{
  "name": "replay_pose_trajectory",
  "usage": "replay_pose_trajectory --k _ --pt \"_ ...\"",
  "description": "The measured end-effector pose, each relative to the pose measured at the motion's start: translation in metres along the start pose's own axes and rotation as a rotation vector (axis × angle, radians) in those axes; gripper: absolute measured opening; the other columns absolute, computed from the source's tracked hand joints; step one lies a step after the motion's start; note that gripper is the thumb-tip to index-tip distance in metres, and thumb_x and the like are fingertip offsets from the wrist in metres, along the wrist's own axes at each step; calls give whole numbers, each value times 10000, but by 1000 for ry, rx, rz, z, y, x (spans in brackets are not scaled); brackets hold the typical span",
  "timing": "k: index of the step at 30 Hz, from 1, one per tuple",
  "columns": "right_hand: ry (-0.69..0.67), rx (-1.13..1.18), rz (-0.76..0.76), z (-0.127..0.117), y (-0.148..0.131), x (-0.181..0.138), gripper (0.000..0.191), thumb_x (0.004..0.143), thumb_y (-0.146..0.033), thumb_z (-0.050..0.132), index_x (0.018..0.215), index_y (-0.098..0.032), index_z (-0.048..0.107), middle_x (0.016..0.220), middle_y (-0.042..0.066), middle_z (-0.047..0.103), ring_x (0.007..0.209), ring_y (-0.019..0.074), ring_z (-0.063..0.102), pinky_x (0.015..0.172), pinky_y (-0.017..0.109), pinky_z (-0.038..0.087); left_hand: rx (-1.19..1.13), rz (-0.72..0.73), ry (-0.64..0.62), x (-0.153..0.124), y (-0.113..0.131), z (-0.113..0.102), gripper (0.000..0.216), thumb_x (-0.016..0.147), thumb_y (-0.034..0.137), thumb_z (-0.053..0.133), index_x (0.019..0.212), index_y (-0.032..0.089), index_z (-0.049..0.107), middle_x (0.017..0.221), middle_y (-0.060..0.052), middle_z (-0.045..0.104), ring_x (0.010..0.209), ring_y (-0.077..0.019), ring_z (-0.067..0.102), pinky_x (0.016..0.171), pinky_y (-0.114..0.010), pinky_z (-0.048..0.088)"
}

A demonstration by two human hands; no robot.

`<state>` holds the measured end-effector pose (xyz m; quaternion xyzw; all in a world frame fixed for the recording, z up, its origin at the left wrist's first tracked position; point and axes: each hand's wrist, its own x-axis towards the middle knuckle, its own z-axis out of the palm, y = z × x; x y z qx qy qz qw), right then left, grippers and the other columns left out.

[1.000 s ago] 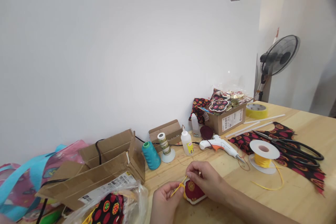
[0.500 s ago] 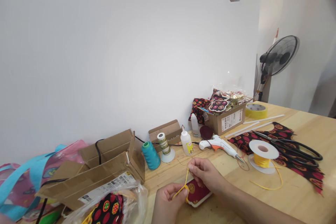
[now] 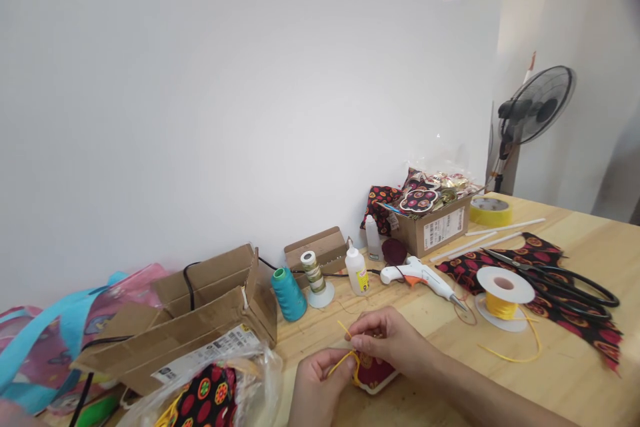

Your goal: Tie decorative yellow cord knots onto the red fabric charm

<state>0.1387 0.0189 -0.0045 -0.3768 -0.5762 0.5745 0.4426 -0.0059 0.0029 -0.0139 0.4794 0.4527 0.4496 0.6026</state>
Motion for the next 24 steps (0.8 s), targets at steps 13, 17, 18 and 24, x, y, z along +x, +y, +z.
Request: replay_pose_trajectory --k 13,17,18,24 --pt "1 60 29 4 0 -1 278 632 -396 579 625 -123 524 463 -36 493 394 58 416 396 175 324 57 -121 23 -4 7 2 373 543 461 607 631 101 649 272 122 234 267 -13 137 283 -145 100" --pt "-80 142 79 5 4 -3 296 593 -399 614 612 -122 511 442 -44 478 380 55 408 389 178 318 106 30 5 -2 5 2 270 601 362 603 591 97 658 368 45 448 426 -78 425 459 -174 356" --pt "-107 162 87 6 5 -4 300 581 -399 623 601 -123 505 435 -46 475 378 55 407 391 180 320 121 48 -7 -1 4 1 256 616 342 596 596 95 661 407 25 497 479 -96 463 495 -183 372" --pt "-25 151 77 4 4 0 331 563 -435 621 587 -122 520 420 -48 480 367 52 404 383 174 297 132 47 -9 -1 3 0 275 631 348 584 671 91 672 496 -18 600 487 -105 494 497 -189 390"
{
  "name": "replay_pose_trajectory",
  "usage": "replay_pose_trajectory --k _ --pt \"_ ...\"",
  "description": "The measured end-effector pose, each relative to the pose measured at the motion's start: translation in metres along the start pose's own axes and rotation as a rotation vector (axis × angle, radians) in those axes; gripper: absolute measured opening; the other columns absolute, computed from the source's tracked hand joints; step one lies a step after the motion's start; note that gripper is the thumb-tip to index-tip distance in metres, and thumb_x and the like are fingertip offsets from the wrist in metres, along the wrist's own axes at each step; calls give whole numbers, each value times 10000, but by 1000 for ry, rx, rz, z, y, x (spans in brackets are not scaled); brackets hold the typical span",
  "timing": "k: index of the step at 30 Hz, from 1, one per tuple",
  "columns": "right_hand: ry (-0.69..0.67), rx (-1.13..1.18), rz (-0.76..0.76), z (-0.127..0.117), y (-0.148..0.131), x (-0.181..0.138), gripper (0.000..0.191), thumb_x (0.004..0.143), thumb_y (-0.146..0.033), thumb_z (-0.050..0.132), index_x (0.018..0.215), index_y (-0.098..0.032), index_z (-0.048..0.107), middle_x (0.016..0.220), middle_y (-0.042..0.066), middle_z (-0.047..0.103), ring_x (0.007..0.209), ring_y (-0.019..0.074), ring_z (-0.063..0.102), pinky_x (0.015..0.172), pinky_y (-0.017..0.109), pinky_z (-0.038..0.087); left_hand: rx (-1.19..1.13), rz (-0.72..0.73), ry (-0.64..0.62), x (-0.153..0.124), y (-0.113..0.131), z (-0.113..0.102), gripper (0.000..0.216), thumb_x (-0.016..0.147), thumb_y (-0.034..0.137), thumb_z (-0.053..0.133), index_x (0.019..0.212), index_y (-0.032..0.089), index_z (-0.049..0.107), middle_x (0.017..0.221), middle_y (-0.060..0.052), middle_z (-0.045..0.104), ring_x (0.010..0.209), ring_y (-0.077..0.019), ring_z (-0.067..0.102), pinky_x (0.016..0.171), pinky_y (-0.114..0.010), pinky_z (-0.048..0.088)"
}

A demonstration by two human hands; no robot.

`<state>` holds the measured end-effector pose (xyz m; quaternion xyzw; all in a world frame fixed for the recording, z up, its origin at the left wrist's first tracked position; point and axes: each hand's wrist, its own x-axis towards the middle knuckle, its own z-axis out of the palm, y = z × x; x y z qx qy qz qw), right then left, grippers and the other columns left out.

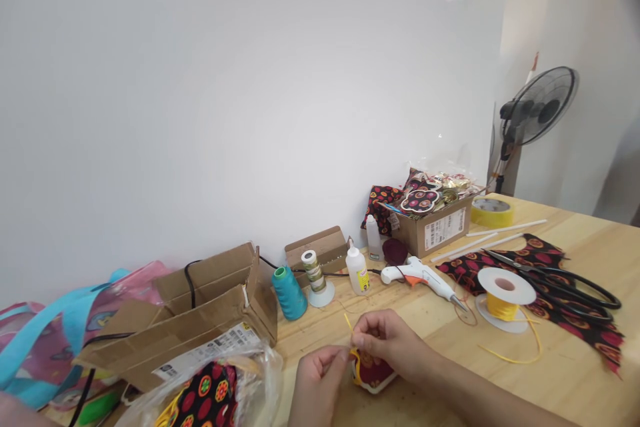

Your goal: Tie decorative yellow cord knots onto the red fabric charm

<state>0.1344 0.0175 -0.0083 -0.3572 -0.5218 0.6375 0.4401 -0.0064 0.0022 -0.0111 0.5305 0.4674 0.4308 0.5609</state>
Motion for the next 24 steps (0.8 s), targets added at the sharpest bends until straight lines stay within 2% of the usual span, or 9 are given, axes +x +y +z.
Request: replay_pose_trajectory --k 3,9,16,20,24 --pt "78 -3 -24 -1 -2 3 328 563 -440 619 568 -130 515 410 -59 470 368 45 389 381 166 278 -32 -16 39 -1 2 1 302 582 379 617 678 99 676 516 -25 619 523 -125 535 521 -200 419" --pt "77 -19 -13 -3 -3 3 309 566 -430 618 585 -132 538 429 -57 481 372 50 390 386 173 282 -57 -27 7 -1 2 1 276 565 349 642 715 120 680 594 -52 672 583 -156 586 612 -249 458" --pt "157 0 -16 -1 2 4 345 522 -455 629 554 -137 499 426 -69 436 388 43 351 392 167 273 36 125 32 -6 11 9 171 577 295 637 672 165 696 589 -43 688 567 -163 591 546 -217 460" --pt "146 -14 -24 -2 0 4 325 543 -438 623 563 -136 505 443 -65 451 390 39 360 395 164 282 38 140 59 -8 12 12 168 584 296 631 675 169 695 597 -41 688 588 -162 591 554 -211 460" --pt "88 -33 -14 -1 -3 2 309 559 -424 614 571 -131 516 436 -58 461 379 44 383 385 165 292 2 91 59 -6 4 13 223 574 321 635 704 147 686 569 -43 669 561 -159 579 548 -224 456"
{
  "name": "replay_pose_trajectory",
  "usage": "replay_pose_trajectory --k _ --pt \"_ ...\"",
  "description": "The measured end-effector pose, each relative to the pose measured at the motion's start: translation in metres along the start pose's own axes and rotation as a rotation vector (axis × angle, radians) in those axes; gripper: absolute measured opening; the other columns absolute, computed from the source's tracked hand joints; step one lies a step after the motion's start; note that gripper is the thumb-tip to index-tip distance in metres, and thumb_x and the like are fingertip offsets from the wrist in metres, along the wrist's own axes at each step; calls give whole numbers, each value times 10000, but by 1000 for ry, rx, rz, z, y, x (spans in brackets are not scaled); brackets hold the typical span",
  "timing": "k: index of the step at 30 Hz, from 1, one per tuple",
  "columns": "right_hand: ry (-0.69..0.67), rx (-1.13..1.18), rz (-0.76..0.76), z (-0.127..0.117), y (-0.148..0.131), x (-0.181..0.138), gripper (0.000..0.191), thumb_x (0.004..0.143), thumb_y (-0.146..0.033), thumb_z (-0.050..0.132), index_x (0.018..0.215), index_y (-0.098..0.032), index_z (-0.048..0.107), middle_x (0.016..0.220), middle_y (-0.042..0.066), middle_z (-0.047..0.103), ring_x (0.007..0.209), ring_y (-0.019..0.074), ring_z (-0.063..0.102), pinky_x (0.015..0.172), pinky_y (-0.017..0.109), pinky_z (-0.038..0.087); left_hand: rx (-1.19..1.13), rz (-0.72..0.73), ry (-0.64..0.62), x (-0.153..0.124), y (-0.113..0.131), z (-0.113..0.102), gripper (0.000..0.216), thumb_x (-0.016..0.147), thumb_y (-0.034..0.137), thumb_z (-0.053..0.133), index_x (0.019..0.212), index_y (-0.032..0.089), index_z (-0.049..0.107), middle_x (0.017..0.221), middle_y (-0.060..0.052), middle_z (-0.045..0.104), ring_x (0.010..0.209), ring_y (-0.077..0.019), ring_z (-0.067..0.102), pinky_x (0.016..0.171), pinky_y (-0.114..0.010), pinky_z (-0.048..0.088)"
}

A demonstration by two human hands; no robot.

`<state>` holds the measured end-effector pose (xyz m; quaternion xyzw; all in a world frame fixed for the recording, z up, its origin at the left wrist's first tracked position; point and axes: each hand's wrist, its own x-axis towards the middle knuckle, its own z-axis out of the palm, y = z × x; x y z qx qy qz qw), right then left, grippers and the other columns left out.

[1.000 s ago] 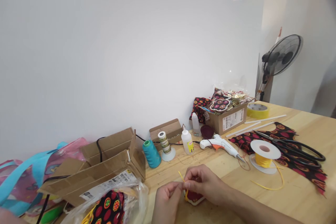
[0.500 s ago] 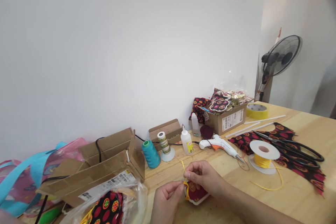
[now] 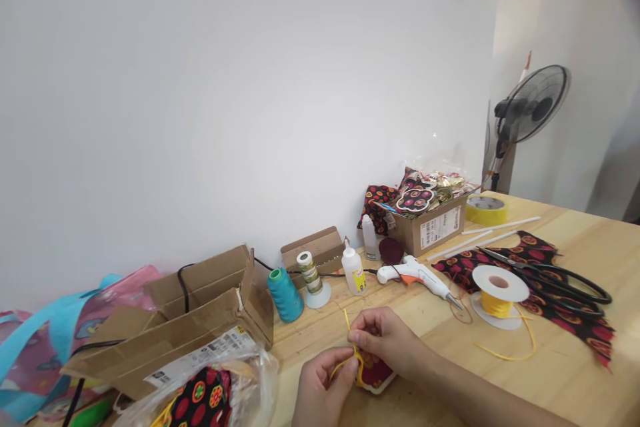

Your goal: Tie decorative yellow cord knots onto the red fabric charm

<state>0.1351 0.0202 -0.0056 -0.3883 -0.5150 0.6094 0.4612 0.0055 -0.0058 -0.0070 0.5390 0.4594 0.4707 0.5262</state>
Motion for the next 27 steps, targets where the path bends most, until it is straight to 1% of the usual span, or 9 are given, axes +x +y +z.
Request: replay_pose_trajectory --k 2,6,8,11,15,17,20,25,27 --pt "-24 -8 6 1 -1 -1 301 567 -418 609 576 -131 518 419 -59 454 367 45 376 366 163 280 44 -2 -12 1 -5 0 227 585 333 622 692 143 685 544 -42 653 551 -159 569 550 -234 450" --pt "-8 -38 18 3 1 -3 304 559 -414 614 580 -126 519 422 -58 452 358 41 369 352 159 269 243 92 -24 4 -11 -4 224 611 347 589 605 146 688 554 -53 632 555 -160 533 542 -235 420" --pt "-6 -20 34 4 4 -2 324 541 -428 622 574 -128 507 412 -63 445 343 37 362 342 158 261 292 109 -35 5 -12 -7 227 616 349 580 589 153 691 546 -51 618 533 -148 505 523 -227 398" --pt "-12 49 31 4 9 -1 358 517 -454 630 569 -134 479 386 -75 429 322 34 346 334 160 253 289 95 -55 5 -10 -8 216 612 343 584 604 159 699 518 -39 594 512 -132 477 487 -210 363" --pt "-15 72 12 1 9 2 365 525 -464 625 569 -132 479 379 -76 430 326 36 356 352 168 279 238 58 -21 3 -5 -4 207 600 343 602 607 158 696 461 -6 544 453 -102 428 451 -195 344" --pt "-24 64 17 -1 7 2 348 542 -449 623 571 -131 486 389 -70 443 332 37 366 358 169 288 147 17 -20 1 -2 -1 215 595 352 605 647 162 692 466 0 564 455 -104 448 488 -203 382" --pt "-37 54 17 -2 6 3 328 559 -436 621 577 -133 498 387 -70 448 331 35 362 353 163 281 56 -34 -28 0 3 1 243 590 363 606 681 154 689 498 -15 614 531 -136 521 569 -225 422" --pt "-79 46 41 1 5 0 327 565 -443 612 592 -136 501 362 -75 438 296 36 344 303 153 248 100 -77 -141 1 7 -2 256 606 344 590 699 126 687 613 -55 673 583 -169 564 610 -255 435" --pt "-74 39 50 2 4 -1 333 564 -448 609 597 -136 497 362 -77 433 293 35 342 299 151 249 111 -57 -131 2 5 -3 233 615 319 579 689 127 689 600 -46 670 587 -170 567 601 -247 433"
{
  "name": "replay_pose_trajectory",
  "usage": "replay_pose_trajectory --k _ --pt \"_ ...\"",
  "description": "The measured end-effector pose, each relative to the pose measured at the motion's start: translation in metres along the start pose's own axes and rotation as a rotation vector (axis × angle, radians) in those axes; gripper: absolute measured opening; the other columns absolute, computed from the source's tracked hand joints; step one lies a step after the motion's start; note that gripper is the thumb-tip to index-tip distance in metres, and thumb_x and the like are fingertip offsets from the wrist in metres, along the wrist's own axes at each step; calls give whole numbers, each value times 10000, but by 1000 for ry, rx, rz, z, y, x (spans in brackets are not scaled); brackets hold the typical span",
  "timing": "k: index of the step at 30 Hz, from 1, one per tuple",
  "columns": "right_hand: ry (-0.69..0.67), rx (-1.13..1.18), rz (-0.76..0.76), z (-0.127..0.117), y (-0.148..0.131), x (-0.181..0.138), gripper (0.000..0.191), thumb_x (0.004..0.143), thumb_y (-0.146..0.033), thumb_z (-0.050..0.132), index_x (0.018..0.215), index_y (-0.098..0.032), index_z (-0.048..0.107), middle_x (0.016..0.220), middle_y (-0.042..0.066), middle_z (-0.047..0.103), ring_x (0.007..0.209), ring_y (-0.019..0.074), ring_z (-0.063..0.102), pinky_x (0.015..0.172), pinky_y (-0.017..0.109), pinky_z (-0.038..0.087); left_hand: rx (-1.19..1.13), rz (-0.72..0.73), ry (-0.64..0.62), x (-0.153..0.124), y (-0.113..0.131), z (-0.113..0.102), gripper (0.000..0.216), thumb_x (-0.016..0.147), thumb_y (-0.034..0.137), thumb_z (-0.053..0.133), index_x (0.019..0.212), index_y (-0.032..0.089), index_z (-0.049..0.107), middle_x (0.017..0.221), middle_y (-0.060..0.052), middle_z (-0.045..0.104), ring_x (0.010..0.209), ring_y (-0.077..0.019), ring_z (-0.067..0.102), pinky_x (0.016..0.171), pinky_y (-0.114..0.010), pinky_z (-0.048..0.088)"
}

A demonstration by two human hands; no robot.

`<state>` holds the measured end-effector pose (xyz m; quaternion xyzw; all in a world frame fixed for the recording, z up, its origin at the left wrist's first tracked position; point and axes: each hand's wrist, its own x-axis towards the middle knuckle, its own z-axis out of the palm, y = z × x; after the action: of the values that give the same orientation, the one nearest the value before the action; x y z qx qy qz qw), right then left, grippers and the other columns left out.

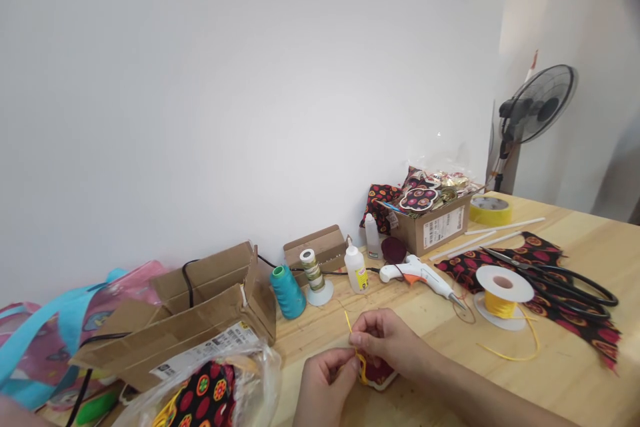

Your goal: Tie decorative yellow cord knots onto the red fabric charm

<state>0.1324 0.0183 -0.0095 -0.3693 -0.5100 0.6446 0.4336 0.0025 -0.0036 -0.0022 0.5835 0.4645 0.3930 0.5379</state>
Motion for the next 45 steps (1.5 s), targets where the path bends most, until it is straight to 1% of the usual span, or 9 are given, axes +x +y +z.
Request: replay_pose_trajectory --k 6,13,17,22,28,32,36,41,45 --pt "-60 -48 -7 1 2 -3 338 551 -442 624 596 -132 495 366 -78 427 302 36 356 312 154 262 148 18 119 2 -9 -2 229 627 300 553 586 119 687 457 -1 600 476 -133 507 465 -198 372" --pt "-44 12 -17 2 -4 -3 328 577 -442 604 599 -134 494 348 -76 436 299 40 359 315 156 262 -65 -26 42 0 0 -5 250 625 321 586 748 121 674 618 -46 665 632 -170 568 609 -244 427" --pt "-36 38 -12 2 -5 -3 333 568 -449 608 593 -137 492 355 -73 448 306 43 370 322 159 269 -92 -63 129 -2 5 -5 262 560 335 644 712 125 678 543 -35 646 604 -166 564 585 -243 431" --pt "33 3 -3 -2 -2 1 365 543 -484 606 595 -143 489 347 -82 430 286 42 354 302 159 252 -100 -88 153 -2 9 -2 258 522 362 662 648 138 682 379 12 559 512 -143 537 527 -228 432" --pt "50 -11 -9 -1 -1 2 358 545 -473 609 584 -136 493 353 -79 428 292 35 347 304 156 243 -96 -53 88 -2 6 -2 195 533 322 661 620 149 684 524 -22 646 564 -144 556 565 -219 431" --pt "39 -7 0 0 0 1 356 544 -463 615 590 -132 494 354 -76 440 292 38 360 302 154 255 -81 -68 105 -3 3 -2 163 532 312 661 551 150 672 371 15 549 511 -136 529 534 -214 420" --pt "34 19 13 0 -2 1 344 559 -453 612 608 -134 494 358 -78 441 290 40 369 296 151 262 -162 -72 71 -2 0 0 179 549 331 654 588 157 673 282 53 426 486 -123 506 538 -210 411" --pt "35 29 -5 -2 -5 0 328 565 -431 618 604 -128 501 367 -79 438 299 29 354 302 145 262 -175 -92 71 -2 -4 0 253 516 352 676 647 135 676 287 56 423 392 -91 435 456 -196 364" --pt "38 40 -3 -2 -5 0 334 553 -434 624 600 -126 504 363 -77 444 301 31 359 307 149 259 -155 -135 59 -2 -3 0 312 516 391 666 677 124 670 287 78 397 283 -30 263 335 -169 237"
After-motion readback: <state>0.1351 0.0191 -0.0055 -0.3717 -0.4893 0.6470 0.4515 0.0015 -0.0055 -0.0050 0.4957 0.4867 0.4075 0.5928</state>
